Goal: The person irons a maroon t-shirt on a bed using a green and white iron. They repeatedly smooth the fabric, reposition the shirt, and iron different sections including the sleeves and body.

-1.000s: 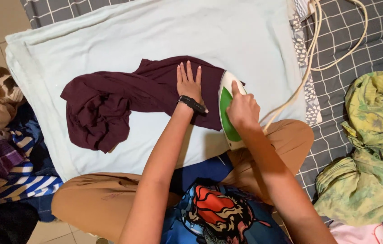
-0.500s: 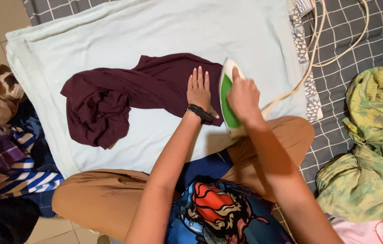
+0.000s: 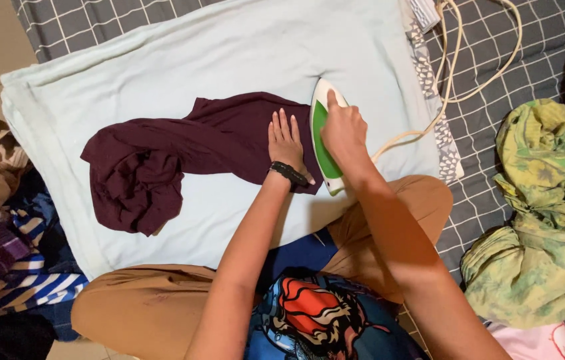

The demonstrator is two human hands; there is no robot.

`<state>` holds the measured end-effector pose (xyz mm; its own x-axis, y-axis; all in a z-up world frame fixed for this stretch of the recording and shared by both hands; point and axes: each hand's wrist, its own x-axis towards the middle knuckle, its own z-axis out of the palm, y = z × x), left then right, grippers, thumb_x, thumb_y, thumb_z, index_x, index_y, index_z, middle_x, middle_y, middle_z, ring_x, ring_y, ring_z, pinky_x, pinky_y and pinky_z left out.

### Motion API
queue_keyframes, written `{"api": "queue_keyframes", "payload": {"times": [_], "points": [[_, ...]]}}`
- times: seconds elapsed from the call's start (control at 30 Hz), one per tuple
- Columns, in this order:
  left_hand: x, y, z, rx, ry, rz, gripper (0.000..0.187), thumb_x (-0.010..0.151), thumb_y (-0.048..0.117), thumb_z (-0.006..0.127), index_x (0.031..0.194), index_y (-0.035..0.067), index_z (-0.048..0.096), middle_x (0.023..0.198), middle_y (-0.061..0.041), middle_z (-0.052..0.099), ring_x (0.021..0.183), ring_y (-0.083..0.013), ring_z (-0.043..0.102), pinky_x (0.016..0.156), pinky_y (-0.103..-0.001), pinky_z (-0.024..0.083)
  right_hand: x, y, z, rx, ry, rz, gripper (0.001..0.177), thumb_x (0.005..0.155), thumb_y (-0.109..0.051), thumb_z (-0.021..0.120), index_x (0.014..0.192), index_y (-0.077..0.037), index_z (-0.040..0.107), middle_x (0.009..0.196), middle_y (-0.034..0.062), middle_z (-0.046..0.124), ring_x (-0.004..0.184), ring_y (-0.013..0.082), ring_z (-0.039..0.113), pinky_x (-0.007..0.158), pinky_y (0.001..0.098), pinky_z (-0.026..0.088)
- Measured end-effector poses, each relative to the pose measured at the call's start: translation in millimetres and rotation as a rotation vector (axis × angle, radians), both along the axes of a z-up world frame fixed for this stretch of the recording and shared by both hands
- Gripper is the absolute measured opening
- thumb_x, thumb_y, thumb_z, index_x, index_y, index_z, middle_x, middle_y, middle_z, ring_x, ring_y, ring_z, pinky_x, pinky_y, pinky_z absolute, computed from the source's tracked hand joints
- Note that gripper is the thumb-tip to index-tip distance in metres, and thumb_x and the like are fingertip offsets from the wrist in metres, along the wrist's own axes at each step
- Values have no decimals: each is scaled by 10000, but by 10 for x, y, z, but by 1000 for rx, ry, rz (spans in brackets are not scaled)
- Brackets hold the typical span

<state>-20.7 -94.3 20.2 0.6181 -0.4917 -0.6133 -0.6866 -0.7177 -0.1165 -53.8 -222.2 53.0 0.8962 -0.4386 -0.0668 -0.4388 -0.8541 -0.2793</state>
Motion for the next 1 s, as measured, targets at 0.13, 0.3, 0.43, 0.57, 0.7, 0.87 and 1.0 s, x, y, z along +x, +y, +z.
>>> {"api": "queue_keyframes", "payload": {"times": [0.13,0.3,0.43,0.57,0.7,0.87,1.0], "points": [[16,105,-57,-95,8,12,1743,444,889,815,1606,-49,-83,1658,-349,-128,1549,-465,-132,1247,-518,-19,-443,76,158,44,125,-48,739,777,56,611,1501,-26,483,870,302,698,882,462,689,751,549,571],[5,80,-85,-102,-6,19,1751,435,875,832,1614,-60,-65,1665,-351,-101,1553,-472,-105,1251,-518,-9,-436,40,220,22,147,-90,693,834,23,600,1515,-32,478,849,321,675,841,469,694,723,555,570],[29,28,-55,-71,-16,17,1751,436,874,833,1615,-65,-59,1665,-348,-98,1552,-473,-102,1247,-522,-7,-104,-79,174,65,71,-102,668,837,41,579,1500,-26,523,879,314,688,844,473,701,758,552,567],[5,44,-35,-67,-33,8,1712,466,883,809,1611,-55,-52,1662,-344,-98,1546,-478,-97,1247,-527,-3,164,-244,97,31,9,-86,659,813,23,610,1464,-74,571,909,302,704,865,483,695,775,560,557],[-152,187,-135,-205,-63,-17,1547,593,877,731,1611,-60,38,1665,-338,-12,1554,-461,-17,1246,-507,34,182,-457,241,77,-84,-75,631,837,-66,681,1454,-163,592,968,299,701,880,490,684,794,562,540],[-699,560,-281,-576,-177,-75,1186,802,772,615,1551,-81,271,1647,-286,221,1550,-375,175,1255,-496,114,-103,-390,778,88,-142,38,627,865,-125,743,1475,-138,596,978,321,702,897,489,687,815,558,535],[-921,877,-217,-654,-268,-28,997,858,649,626,1520,-54,378,1629,-221,356,1546,-308,282,1270,-515,162,-446,44,1040,122,88,161,598,884,-136,704,1468,-217,603,874,306,715,776,427,722,814,528,573]]}}
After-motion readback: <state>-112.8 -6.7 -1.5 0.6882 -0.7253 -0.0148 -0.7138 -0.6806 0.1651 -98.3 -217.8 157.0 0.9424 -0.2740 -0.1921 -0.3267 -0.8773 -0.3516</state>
